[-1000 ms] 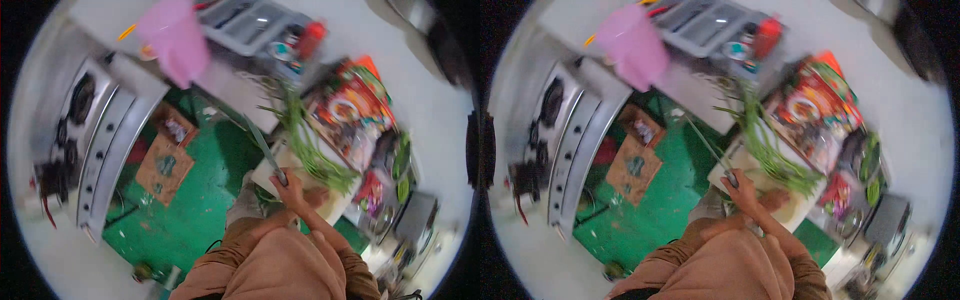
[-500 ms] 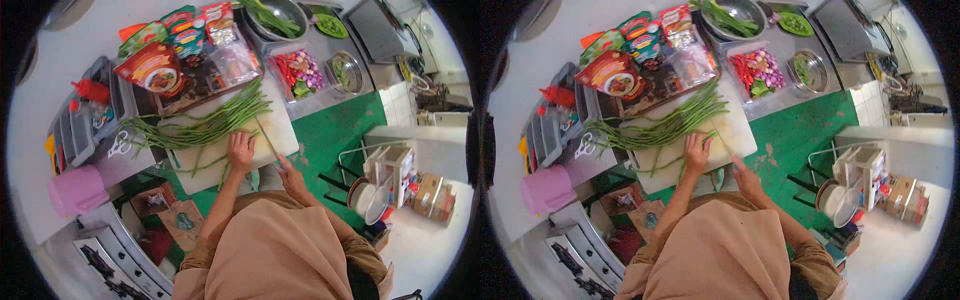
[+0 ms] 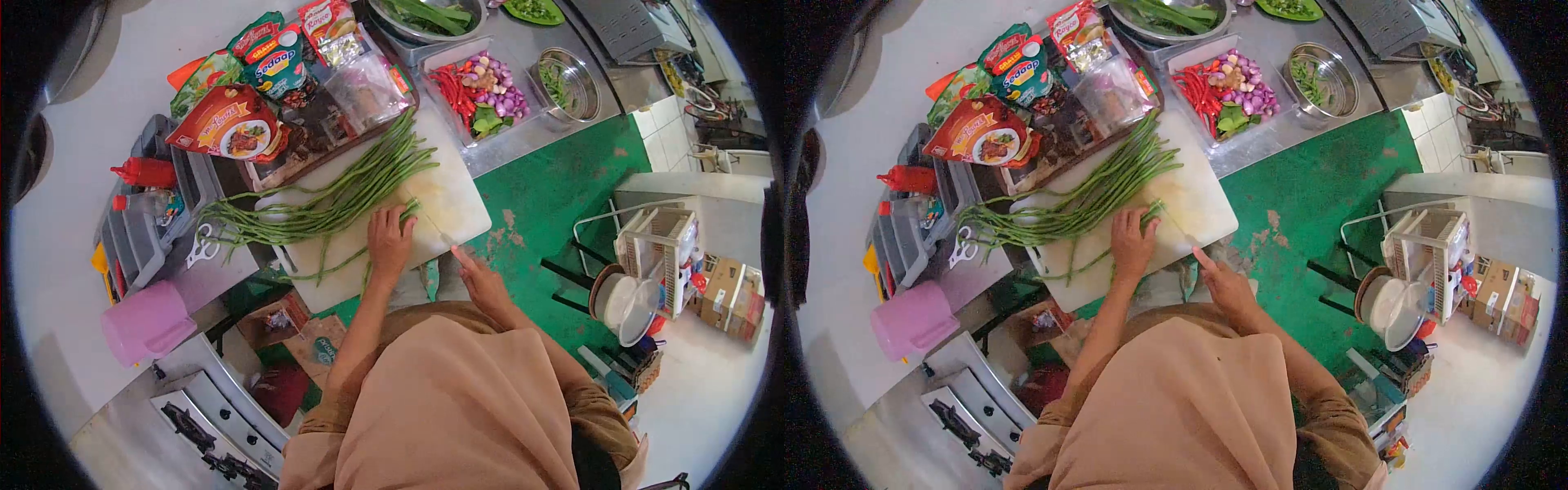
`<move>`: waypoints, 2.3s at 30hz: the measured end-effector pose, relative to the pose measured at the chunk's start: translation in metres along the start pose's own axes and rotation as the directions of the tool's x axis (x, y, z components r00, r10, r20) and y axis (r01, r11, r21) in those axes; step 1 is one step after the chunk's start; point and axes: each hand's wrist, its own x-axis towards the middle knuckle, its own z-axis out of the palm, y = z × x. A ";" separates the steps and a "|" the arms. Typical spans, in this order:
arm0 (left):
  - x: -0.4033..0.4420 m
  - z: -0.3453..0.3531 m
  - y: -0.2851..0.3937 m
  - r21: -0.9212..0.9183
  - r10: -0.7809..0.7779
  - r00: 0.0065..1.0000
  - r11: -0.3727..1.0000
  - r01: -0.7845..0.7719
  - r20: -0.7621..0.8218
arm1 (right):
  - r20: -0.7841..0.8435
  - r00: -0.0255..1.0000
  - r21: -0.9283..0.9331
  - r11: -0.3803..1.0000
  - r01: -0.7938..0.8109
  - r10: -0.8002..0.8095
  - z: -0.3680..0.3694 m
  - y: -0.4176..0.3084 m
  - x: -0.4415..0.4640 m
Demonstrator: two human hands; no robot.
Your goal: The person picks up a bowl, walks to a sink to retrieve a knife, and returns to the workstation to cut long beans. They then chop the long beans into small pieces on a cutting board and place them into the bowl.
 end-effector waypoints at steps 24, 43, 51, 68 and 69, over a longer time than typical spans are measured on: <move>-0.002 -0.124 -0.070 0.245 0.434 0.835 0.816 -0.524 0.339 | -0.091 0.992 -0.078 0.994 0.080 -0.087 0.012 0.017 -0.004; -0.014 -0.121 -0.071 -0.313 -0.399 0.631 0.619 0.721 0.666 | -0.074 0.993 0.094 0.992 -0.082 0.089 0.008 0.003 -0.006; -0.017 -0.301 -0.077 -0.445 -0.722 0.579 0.407 0.798 0.378 | -0.162 0.985 0.251 0.968 -0.020 0.062 -0.013 0.008 -0.008; 0.024 -0.248 -0.010 0.358 -0.329 0.856 0.915 0.185 0.399 | -0.365 0.931 0.227 0.968 0.109 -0.019 -0.012 0.010 -0.001; 0.019 -0.204 -0.017 0.190 -0.188 0.884 0.975 0.115 0.428 | -0.356 0.934 0.252 0.964 0.078 0.017 -0.012 0.011 -0.003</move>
